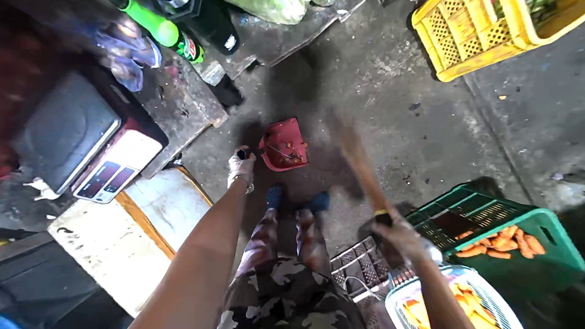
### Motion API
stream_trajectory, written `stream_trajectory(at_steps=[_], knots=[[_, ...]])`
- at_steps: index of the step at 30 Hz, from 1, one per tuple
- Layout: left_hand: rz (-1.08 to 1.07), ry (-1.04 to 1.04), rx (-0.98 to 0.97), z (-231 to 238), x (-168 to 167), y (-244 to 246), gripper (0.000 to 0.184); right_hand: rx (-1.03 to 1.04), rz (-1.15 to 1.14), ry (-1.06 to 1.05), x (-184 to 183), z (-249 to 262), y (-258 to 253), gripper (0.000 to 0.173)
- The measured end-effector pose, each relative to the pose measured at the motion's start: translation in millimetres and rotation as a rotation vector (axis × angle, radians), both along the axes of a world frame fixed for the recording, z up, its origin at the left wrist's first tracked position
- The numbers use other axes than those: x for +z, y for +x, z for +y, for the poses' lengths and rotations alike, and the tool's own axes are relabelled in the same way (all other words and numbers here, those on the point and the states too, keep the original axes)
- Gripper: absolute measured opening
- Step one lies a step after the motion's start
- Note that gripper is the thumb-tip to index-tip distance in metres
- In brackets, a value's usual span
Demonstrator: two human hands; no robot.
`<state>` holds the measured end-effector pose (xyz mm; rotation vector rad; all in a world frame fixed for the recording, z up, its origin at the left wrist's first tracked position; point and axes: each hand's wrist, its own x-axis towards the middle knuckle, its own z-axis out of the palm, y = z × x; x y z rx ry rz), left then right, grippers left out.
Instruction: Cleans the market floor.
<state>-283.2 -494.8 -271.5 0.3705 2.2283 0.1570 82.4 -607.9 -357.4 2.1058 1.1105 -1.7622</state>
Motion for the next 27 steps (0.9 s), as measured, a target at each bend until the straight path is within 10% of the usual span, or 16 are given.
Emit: stream_trajectory(at_steps=[6, 10, 16, 22, 27], knots=[[0.000, 0.153, -0.027, -14.9, -11.7, -24.5, 0.036, -0.146, 0.017, 0.079, -126.4, 27.8, -70.0, 0.084], [-0.051, 0.096, 0.023, -28.1, -21.2, -47.6, 0.038, 0.110, 0.111, -0.279, -62.3, -20.3, -150.9, 0.099], [-0.120, 0.084, 0.041, -52.0, -27.5, -90.0, 0.039, -0.021, 0.074, -0.086, 14.6, -75.4, -94.5, 0.095], [-0.054, 0.189, 0.046, -108.8, -67.4, -135.9, 0.038, -0.431, -0.128, -0.018, -61.8, -48.9, -112.8, 0.092], [0.025, 0.248, 0.021, -133.9, -110.2, -149.4, 0.039, -0.071, 0.079, -0.203, -73.6, -100.1, -204.2, 0.091]])
